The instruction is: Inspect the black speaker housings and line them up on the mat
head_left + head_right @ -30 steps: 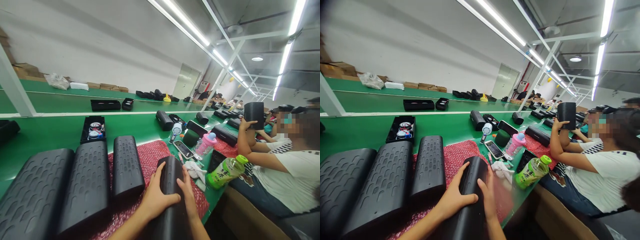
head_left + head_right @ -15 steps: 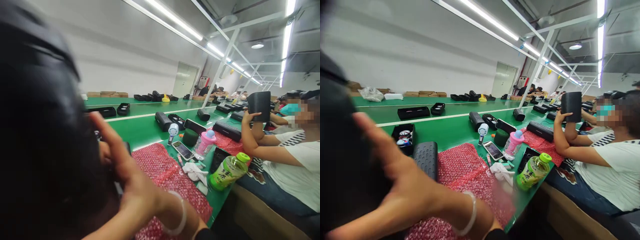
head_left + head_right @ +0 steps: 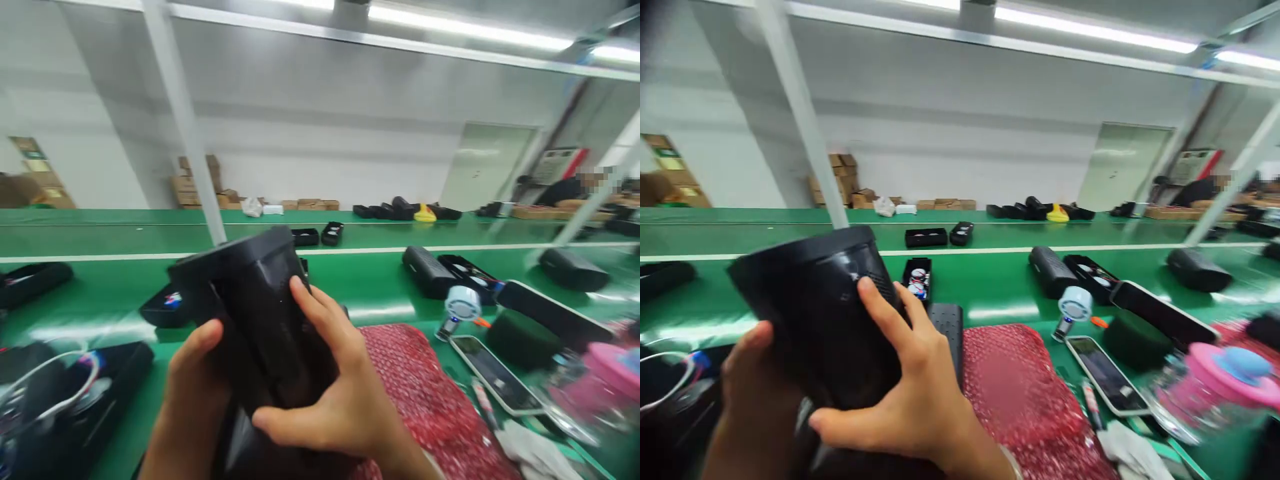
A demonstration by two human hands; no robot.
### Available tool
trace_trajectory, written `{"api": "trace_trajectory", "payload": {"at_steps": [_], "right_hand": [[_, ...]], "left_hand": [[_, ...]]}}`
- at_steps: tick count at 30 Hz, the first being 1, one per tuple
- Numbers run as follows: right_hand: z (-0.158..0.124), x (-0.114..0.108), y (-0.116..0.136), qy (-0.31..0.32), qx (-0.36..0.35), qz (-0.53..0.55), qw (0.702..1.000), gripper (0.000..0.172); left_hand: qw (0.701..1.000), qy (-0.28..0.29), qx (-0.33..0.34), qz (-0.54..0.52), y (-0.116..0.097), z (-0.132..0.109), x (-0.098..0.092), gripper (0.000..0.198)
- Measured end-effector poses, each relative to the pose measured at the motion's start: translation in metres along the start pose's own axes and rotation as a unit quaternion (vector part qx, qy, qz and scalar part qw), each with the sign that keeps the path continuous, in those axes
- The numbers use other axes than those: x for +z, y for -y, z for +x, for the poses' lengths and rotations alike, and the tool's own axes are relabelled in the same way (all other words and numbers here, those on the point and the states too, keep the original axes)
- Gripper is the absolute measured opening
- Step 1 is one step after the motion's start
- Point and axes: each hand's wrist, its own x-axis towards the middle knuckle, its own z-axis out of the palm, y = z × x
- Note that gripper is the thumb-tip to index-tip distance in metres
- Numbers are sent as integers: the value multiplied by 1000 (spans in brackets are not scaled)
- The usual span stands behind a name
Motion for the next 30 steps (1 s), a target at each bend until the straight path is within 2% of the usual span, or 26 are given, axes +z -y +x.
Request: {"api": "trace_trajectory", "payload": {"at_steps": [3,9,13,15,18,20,23,26,27,30], "right_hand": [[-3,5,-5,4,9,-35,999,110],[-9,12,2,-20,3,-35,999,106],[-10,11,7,-9,35,-43,998,105],[-11,10,6,-2,36,-31,999,112],[-14,7,4,7,28,-31,999,123],[-15,4,4,8,29,-44,999,124],[-15,3,7,9,43,-5,999,123],[-11,3,6,-7,69,125,990,120],[-9,4,5,-19,73,169,983,119],[-5,3,0,-43,88,247,964,116]], "left_hand": [[999,37,4,-14,-11,1,-6,28],[994,93,-36,-35,-12,-1,-1,33],[992,106,-65,-30,-15,-6,2,39],[994,84,-74,-13,-15,-6,8,38],[999,17,-36,31,-13,-7,20,28],[999,-9,-21,44,-11,-8,28,26],[995,-74,-49,41,-12,-11,35,32],[986,-153,-32,56,-14,-12,38,55],[986,-153,-18,61,-13,-12,39,66],[989,-97,11,108,-8,-13,41,94]]}}
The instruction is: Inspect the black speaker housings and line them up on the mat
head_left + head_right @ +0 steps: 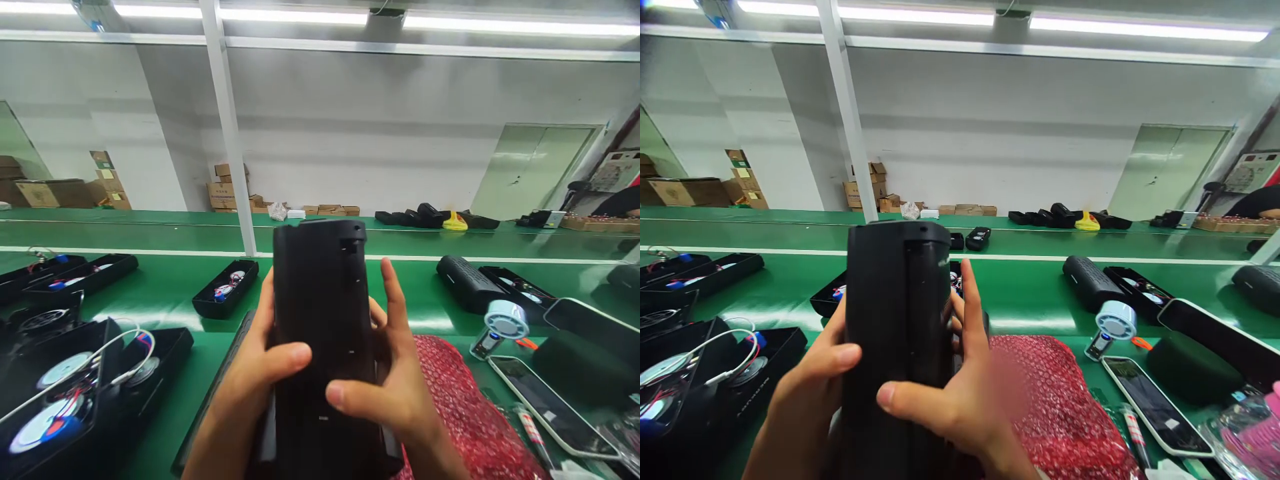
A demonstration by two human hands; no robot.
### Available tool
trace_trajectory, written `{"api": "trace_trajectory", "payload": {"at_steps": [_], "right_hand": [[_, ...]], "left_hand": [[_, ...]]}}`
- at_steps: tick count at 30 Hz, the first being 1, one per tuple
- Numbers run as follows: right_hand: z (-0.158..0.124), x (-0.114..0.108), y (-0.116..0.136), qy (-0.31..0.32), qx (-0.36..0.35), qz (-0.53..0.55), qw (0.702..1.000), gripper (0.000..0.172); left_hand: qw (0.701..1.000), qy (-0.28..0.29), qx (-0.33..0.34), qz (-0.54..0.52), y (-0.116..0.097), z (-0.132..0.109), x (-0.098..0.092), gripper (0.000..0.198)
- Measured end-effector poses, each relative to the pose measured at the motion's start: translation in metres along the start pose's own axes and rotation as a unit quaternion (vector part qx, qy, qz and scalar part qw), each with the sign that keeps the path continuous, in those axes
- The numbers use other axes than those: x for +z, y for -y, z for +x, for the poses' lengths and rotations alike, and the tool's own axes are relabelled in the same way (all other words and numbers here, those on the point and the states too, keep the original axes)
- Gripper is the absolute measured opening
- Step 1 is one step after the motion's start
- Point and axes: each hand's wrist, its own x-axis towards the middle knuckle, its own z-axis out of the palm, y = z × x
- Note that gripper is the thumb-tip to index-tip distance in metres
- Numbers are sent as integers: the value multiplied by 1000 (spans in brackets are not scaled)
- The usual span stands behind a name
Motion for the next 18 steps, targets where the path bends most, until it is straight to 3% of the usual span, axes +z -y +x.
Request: {"api": "trace_trajectory", "payload": {"at_steps": [5,10,15,18], "right_hand": [[4,-4,-2,13,34,26,999,105],[4,-3,-5,26,25,12,999,106],[-1,2,4,13,32,-36,999,107],[-10,7,7,35,-18,-117,992,98]], "left_hand": [[994,-14,-18,109,6,-3,2,104],[990,-20,-28,134,2,-3,1,101],[997,-18,-27,77,0,3,-1,92],[999,8,-28,-19,-4,5,-4,88]]}}
